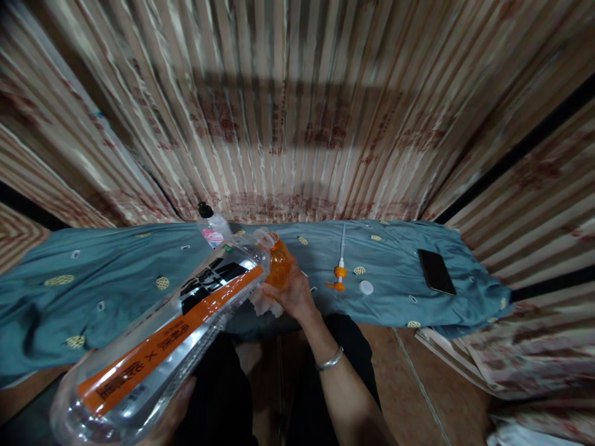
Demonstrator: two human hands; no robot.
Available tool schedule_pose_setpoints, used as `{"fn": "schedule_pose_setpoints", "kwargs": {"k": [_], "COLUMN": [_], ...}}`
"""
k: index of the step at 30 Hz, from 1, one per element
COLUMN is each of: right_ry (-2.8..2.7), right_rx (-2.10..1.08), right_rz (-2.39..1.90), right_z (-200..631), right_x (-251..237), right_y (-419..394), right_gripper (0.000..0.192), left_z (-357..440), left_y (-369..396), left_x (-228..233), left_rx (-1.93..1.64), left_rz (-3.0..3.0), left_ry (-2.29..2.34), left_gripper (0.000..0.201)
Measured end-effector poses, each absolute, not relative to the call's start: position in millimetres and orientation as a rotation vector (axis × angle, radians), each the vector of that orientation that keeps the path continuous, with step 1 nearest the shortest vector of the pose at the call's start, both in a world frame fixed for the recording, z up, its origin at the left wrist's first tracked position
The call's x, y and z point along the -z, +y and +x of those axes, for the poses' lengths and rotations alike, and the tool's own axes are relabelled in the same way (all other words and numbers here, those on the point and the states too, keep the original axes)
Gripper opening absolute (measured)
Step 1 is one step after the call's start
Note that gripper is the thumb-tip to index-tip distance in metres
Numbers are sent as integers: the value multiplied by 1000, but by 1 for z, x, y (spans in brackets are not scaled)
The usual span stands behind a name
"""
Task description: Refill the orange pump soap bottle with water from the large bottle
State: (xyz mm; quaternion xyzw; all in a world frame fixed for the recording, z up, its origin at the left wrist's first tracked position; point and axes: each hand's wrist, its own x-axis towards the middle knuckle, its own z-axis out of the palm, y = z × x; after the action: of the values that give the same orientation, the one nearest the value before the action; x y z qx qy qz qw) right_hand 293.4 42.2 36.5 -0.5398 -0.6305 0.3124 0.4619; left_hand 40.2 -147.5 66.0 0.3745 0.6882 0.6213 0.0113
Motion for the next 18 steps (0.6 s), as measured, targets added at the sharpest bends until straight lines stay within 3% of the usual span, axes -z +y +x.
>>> {"fn": "schedule_pose_setpoints", "kwargs": {"k": [10,18], "right_ry": [-1537,-1529], "right_rx": [-743,-708], "right_rz": [-1368,-1359], "right_z": [286,284], "right_x": [-44,-42], "right_y": [41,40], "right_gripper": [99,104], "left_z": [35,59], "left_y": [-144,-132], "left_x": [-61,-87], "left_rx": [-2011,-2157], "left_rz": [1442,1421], "left_ry": [2081,1883], "left_gripper": [126,118]}}
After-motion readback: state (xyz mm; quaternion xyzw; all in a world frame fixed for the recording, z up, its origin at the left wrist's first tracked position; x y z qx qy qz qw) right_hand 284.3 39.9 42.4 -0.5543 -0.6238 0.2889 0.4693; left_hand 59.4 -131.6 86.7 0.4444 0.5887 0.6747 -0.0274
